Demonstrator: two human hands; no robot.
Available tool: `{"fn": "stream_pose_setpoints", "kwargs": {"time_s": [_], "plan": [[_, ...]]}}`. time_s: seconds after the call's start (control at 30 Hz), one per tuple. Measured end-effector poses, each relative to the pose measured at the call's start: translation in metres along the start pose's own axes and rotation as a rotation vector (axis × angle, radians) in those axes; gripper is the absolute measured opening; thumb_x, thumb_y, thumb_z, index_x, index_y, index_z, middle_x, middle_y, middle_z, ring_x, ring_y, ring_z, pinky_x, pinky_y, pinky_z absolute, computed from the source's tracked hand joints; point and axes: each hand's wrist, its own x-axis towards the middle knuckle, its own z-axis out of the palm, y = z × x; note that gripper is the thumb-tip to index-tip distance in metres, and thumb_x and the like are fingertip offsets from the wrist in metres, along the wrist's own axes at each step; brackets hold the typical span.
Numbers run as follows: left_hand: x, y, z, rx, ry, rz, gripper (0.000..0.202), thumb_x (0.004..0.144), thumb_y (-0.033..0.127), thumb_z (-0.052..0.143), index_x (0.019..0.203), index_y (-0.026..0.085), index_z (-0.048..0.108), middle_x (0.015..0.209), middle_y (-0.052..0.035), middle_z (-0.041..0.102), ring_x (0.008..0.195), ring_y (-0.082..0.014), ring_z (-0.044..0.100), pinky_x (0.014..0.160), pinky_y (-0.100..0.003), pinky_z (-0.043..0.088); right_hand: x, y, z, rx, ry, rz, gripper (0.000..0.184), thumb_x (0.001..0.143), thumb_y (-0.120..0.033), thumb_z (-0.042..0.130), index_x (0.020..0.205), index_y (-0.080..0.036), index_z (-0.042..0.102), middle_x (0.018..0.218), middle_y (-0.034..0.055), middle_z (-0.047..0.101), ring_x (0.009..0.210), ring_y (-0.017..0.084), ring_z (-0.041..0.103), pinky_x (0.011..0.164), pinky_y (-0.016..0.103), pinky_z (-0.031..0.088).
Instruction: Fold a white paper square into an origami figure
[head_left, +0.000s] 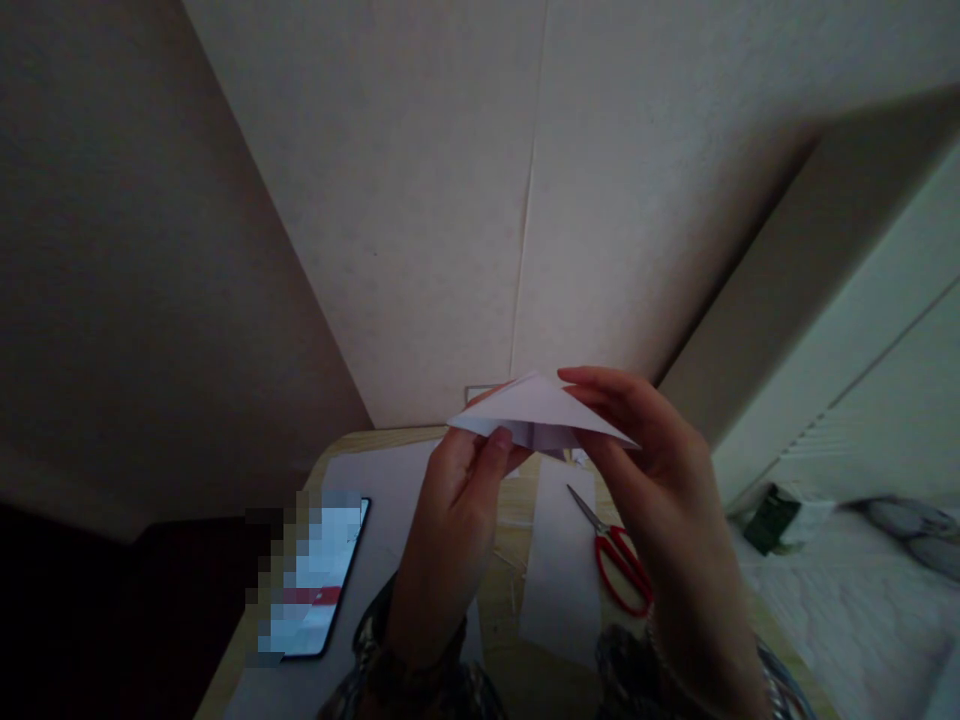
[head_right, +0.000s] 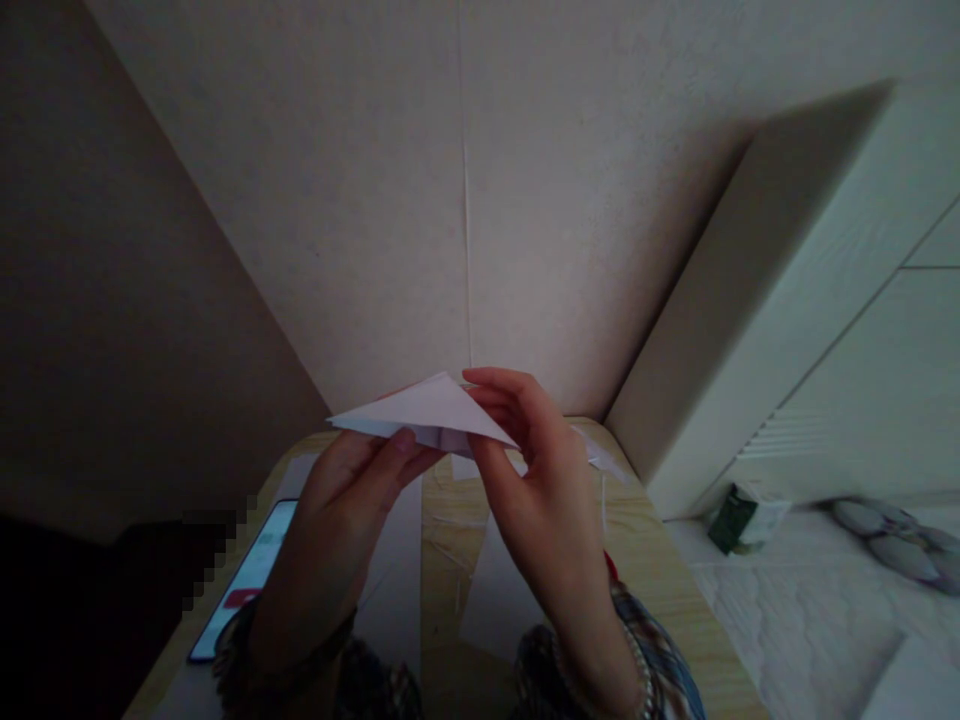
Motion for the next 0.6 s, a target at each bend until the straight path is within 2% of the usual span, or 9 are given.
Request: {"fn": "stream_pose_setpoints", "kwargs": {"time_s": [0.17, 0.3, 0.4, 0.53, 0.6], "plan": [[0.0016, 0.0, -0.0001, -0.034, 0.006, 0.007, 0.012, 0.095, 0.023, 0.073, 0.091, 0.023, 0.084, 0.103, -0.0009, 0.085, 0.104, -0.0185, 0.079, 0.093, -0.024, 0.063, 0.0, 0.0014, 0.0025, 0.113, -0.031, 0.04, 0.03, 0.085, -0.013, 0.069, 0.11, -0.029, 0.069, 0.099, -0.002, 0.081, 0.096, 0.017, 0.079, 0.085, 0.027, 0.066], [0.0015, -0.0002, 0.0023, -0.019, 0.02, 0.0, 0.012, 0.095, 0.024, 0.073, 0.096, 0.022, 0.084, 0.107, -0.0032, 0.085, 0.108, -0.0205, 0.078, 0.094, -0.026, 0.063, 0.0004, 0.0034, 0.0047, 0.151, -0.032, 0.074, 0.036, 0.081, -0.012, 0.074, 0.111, -0.029, 0.066, 0.098, -0.0021, 0.08, 0.096, 0.017, 0.078, 0.085, 0.027, 0.066], [0.0, 0.0003, 0.0049, -0.023, 0.027, 0.001, 0.011, 0.095, 0.027, 0.075, 0.091, 0.021, 0.084, 0.109, -0.003, 0.084, 0.109, -0.0201, 0.078, 0.096, -0.026, 0.061, 0.0007, 0.0045, 0.0053, 0.177, -0.031, 0.095, 0.037, 0.079, -0.015, 0.077, 0.111, -0.029, 0.065, 0.097, -0.0018, 0.079, 0.094, 0.017, 0.077, 0.084, 0.027, 0.065], [-0.002, 0.002, 0.008, -0.148, 0.054, -0.03, 0.014, 0.092, 0.031, 0.079, 0.082, 0.022, 0.081, 0.089, 0.0007, 0.084, 0.091, -0.0171, 0.081, 0.089, -0.024, 0.063, 0.0, 0.0023, 0.0047, 0.171, -0.014, 0.093, 0.035, 0.08, -0.018, 0.078, 0.111, -0.029, 0.065, 0.095, -0.0019, 0.078, 0.091, 0.018, 0.077, 0.083, 0.029, 0.066], [-0.0026, 0.0024, 0.0088, -0.175, 0.057, -0.043, 0.015, 0.093, 0.03, 0.077, 0.081, 0.022, 0.081, 0.085, 0.0022, 0.084, 0.087, -0.0155, 0.082, 0.088, -0.022, 0.063, -0.0007, -0.0001, 0.004, 0.161, -0.01, 0.095, 0.035, 0.08, -0.018, 0.077, 0.11, -0.03, 0.064, 0.095, -0.0015, 0.078, 0.09, 0.018, 0.077, 0.084, 0.031, 0.066]]}}
